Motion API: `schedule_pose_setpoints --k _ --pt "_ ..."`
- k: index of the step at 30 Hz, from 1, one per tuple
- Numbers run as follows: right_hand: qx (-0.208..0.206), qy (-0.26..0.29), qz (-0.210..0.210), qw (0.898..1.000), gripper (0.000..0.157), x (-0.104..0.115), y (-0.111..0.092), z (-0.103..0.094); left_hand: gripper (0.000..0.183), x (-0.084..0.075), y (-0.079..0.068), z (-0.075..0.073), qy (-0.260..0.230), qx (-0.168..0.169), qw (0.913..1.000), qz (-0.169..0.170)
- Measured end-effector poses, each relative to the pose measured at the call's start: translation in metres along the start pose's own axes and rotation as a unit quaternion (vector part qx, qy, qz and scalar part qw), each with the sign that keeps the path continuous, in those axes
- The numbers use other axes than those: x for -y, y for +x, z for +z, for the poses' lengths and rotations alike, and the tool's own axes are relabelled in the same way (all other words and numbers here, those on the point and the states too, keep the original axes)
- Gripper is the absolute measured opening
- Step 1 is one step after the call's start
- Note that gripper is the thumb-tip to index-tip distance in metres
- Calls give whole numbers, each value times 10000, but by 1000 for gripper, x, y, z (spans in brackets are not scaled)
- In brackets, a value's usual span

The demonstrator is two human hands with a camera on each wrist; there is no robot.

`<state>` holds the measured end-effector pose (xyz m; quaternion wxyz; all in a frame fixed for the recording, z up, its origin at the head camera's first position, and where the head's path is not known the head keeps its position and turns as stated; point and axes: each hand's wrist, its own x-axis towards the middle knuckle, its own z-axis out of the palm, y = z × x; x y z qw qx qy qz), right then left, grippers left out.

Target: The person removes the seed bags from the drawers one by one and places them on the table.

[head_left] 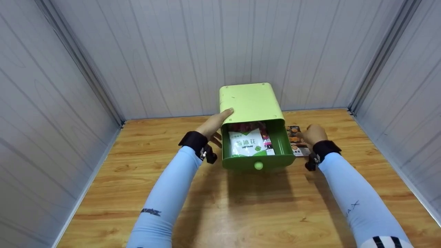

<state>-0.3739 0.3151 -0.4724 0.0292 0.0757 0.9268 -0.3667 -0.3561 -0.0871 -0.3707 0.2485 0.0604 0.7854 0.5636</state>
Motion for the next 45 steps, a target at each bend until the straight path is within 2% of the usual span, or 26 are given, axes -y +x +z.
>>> schedule_pose_setpoints --k 2,4,12,19,25,34,41,45 --pt "62 170 -1 9998 65 5 -3 -7 93 0 1 1 -26 -6 10000 -26" --pt "150 286 -1 9995 77 10 -6 -15 93 0 1 1 -32 -4 10000 -48" --pt "37 103 -255 9996 75 38 -7 -41 95 0 4 1 -108 -43 9999 -85" --pt "-14 152 -657 9977 76 80 -21 -61 95 0 5 -1 -68 -18 9999 -82" --pt "40 211 -1015 9946 70 119 -39 -72 94 -1 5 -1 -89 -26 9999 -85" --pt "108 44 -1429 9897 61 163 -67 -77 92 -1 2 -1 -66 1 10000 -32" --pt "377 262 -1579 9864 47 188 -87 -70 91 -1 7 -3 -148 37 9999 -45" --pt "420 -27 -1638 9856 33 196 -98 -61 92 0 7 -2 -73 48 9999 -57"
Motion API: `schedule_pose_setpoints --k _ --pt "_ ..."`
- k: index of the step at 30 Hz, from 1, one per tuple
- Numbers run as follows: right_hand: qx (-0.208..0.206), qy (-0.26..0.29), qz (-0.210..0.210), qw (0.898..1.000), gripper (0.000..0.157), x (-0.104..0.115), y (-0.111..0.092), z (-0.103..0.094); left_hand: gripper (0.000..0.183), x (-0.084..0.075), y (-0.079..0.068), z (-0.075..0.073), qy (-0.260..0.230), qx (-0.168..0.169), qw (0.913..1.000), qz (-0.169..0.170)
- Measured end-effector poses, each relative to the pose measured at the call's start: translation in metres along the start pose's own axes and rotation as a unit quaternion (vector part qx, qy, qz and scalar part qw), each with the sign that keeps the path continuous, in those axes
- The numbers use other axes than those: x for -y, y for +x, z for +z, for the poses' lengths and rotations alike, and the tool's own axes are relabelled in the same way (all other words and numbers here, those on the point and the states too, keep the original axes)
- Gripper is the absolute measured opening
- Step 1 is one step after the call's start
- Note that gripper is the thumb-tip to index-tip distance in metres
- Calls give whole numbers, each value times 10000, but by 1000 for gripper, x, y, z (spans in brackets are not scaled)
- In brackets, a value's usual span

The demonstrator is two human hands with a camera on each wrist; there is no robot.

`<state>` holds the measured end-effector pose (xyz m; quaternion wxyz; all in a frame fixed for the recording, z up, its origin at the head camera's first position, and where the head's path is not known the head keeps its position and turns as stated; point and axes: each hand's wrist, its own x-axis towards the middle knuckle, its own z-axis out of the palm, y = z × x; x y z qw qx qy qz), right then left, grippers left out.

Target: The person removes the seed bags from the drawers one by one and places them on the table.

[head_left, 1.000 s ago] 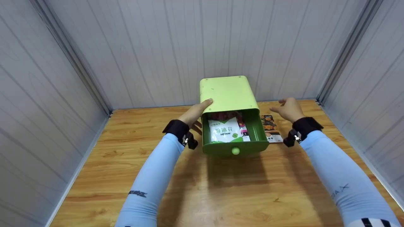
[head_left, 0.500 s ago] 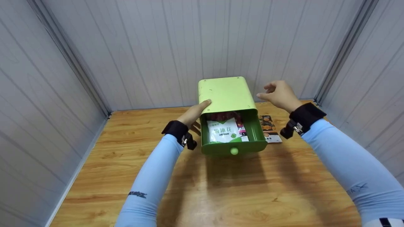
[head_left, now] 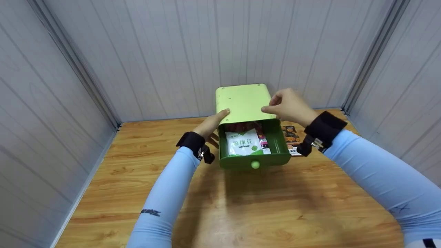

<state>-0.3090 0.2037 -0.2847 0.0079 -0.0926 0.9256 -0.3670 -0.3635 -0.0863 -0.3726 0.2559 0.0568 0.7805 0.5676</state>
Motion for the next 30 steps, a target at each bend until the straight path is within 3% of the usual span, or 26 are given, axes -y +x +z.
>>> schedule_pose_setpoints --k 5,9,12,14,18,23,30 --pt "212 -431 -145 9987 30 9 -2 12 92 -1 0 1 41 -62 10000 46" --pt "728 -633 -159 9952 32 14 -3 21 93 -1 1 2 51 -106 9999 68" --pt "1263 -829 -127 9884 37 16 -2 29 93 -1 2 1 42 -85 10000 30" --pt "1577 -1015 -81 9822 48 18 -2 36 93 -1 2 0 37 -53 10000 15" --pt "1999 -1452 23 9690 59 21 -1 50 94 1 2 -2 35 -39 10000 9" --pt "2130 -1838 66 9596 55 23 0 67 95 1 2 -2 18 -63 10000 16" --pt "1999 -2099 193 9569 58 17 4 82 94 -1 0 1 -17 -26 10000 -3"
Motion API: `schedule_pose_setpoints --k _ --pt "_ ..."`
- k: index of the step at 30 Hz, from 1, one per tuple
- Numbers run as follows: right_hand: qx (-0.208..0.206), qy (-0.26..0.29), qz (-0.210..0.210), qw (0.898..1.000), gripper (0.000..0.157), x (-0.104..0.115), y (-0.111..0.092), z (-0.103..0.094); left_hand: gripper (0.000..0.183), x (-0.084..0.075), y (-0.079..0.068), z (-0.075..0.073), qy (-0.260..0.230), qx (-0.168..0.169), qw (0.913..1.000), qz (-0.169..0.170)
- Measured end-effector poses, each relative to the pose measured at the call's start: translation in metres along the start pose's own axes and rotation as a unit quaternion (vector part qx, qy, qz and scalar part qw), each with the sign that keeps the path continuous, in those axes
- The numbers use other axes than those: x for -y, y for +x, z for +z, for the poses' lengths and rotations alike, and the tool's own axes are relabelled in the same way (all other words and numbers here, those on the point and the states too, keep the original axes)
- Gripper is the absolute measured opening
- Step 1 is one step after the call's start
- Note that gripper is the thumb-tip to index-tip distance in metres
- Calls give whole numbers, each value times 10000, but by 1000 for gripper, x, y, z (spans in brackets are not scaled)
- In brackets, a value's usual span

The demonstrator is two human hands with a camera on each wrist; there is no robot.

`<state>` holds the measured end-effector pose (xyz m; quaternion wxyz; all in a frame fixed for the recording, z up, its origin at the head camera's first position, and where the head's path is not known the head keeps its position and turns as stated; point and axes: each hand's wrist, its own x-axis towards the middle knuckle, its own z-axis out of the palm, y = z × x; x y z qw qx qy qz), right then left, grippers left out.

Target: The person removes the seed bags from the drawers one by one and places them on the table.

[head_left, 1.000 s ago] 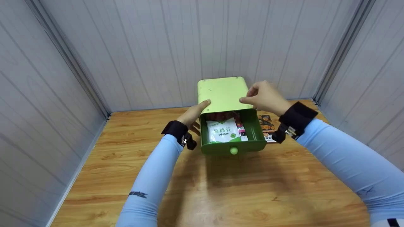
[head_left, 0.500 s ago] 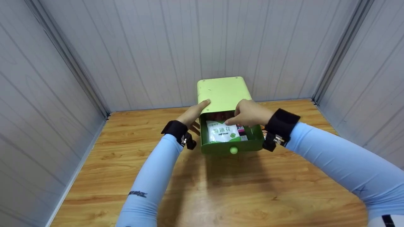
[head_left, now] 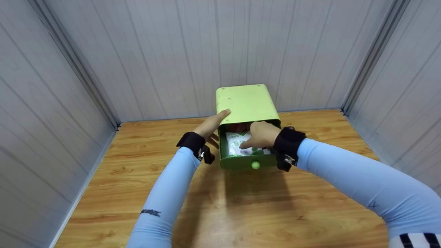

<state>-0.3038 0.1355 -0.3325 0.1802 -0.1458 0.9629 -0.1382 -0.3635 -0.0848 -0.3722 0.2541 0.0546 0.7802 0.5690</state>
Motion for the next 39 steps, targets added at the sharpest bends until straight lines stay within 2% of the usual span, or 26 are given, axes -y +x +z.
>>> schedule_pose_setpoints --k 12,19,27,39 --pt "48 -349 83 9993 64 4 5 10 92 -2 -1 1 32 99 9999 52" --pt "-142 -617 -105 9979 70 4 7 16 92 0 0 1 29 112 9999 55" --pt "-341 44 -97 9994 68 1 8 18 92 0 1 2 58 70 9999 66" --pt "-429 589 232 9971 65 -6 11 19 92 0 0 3 -25 63 10000 53"
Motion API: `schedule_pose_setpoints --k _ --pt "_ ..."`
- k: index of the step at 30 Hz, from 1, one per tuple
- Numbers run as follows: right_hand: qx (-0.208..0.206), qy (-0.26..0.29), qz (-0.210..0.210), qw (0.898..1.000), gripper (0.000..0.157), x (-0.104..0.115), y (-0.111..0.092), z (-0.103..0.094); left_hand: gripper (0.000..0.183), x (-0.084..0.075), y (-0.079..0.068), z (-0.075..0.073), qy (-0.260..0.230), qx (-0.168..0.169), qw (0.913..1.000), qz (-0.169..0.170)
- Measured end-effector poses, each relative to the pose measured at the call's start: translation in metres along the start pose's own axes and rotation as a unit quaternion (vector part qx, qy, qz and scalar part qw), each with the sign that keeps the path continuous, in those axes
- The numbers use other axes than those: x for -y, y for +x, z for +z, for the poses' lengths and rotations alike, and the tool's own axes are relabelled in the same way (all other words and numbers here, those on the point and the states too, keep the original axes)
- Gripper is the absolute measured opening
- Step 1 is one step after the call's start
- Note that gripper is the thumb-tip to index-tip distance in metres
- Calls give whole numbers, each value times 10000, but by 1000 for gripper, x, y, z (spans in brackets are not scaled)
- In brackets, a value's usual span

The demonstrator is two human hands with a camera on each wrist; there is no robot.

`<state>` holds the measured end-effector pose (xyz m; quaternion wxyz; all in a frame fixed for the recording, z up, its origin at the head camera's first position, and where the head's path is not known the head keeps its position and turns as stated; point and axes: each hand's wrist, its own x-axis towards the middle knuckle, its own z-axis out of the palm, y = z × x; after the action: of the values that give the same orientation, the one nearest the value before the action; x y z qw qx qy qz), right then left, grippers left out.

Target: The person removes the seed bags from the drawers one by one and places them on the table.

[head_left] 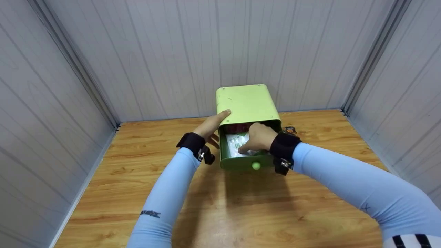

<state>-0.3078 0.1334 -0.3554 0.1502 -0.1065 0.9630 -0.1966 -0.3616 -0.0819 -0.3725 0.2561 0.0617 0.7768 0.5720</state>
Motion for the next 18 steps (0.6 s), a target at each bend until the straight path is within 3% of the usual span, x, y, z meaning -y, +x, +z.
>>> schedule_pose_setpoints --k 6,12,18 --pt "-26 264 99 9996 63 -1 1 0 94 0 -1 0 51 7 10000 38" --pt "204 798 280 9962 46 -3 1 -5 93 1 -2 1 46 2 10000 65" --pt "522 1507 386 9864 31 -8 -1 -12 92 0 -2 0 52 -13 10000 69"
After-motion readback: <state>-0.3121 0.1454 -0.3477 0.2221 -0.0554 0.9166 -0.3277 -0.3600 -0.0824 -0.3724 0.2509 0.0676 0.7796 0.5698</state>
